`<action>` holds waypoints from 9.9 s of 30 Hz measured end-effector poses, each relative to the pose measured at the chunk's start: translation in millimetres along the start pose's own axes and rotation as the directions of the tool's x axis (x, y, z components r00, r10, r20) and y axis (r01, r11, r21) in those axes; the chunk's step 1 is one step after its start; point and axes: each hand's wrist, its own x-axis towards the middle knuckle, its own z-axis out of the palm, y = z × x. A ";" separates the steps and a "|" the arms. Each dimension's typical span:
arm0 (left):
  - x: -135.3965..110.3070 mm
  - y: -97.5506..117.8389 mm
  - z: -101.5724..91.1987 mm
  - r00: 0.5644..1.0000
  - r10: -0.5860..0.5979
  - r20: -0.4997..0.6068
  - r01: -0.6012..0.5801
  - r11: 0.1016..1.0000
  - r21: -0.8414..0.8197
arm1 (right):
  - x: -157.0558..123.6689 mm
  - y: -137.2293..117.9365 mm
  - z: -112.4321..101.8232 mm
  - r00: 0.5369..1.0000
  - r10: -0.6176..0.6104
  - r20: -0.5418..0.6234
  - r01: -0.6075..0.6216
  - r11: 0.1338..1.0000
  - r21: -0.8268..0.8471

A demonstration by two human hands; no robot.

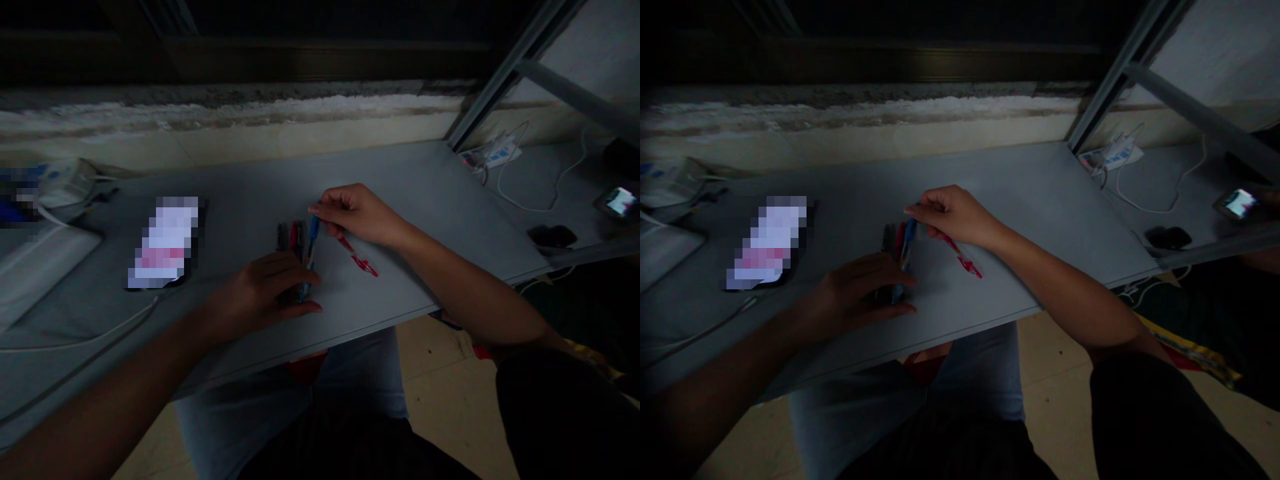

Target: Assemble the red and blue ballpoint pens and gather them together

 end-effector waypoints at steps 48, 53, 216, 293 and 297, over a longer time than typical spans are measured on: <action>1.8 -2.5 8.3 0.995 0.075 -0.062 -0.077 0.997 -0.024 | -3.1 -5.5 1.3 0.994 0.012 0.107 -0.005 0.998 -0.062; 0.2 -2.3 9.9 0.996 0.064 -0.061 -0.064 0.998 -0.011 | -3.7 -7.0 1.8 0.992 0.008 0.122 0.004 0.995 -0.100; 8.6 -6.6 -14.6 0.855 -0.459 -0.241 0.458 0.887 -0.061 | 3.8 -2.4 -7.0 0.997 -0.076 0.016 0.069 0.963 0.262; 6.0 -10.3 -13.4 0.844 -0.527 -0.105 0.512 0.848 -0.140 | 4.1 -1.3 -31.7 0.990 -0.047 0.129 0.045 0.999 0.020; 6.7 -11.6 -13.1 0.836 -0.537 -0.115 0.522 0.842 -0.132 | 7.2 4.6 -33.3 0.996 0.009 0.092 0.000 0.996 -0.093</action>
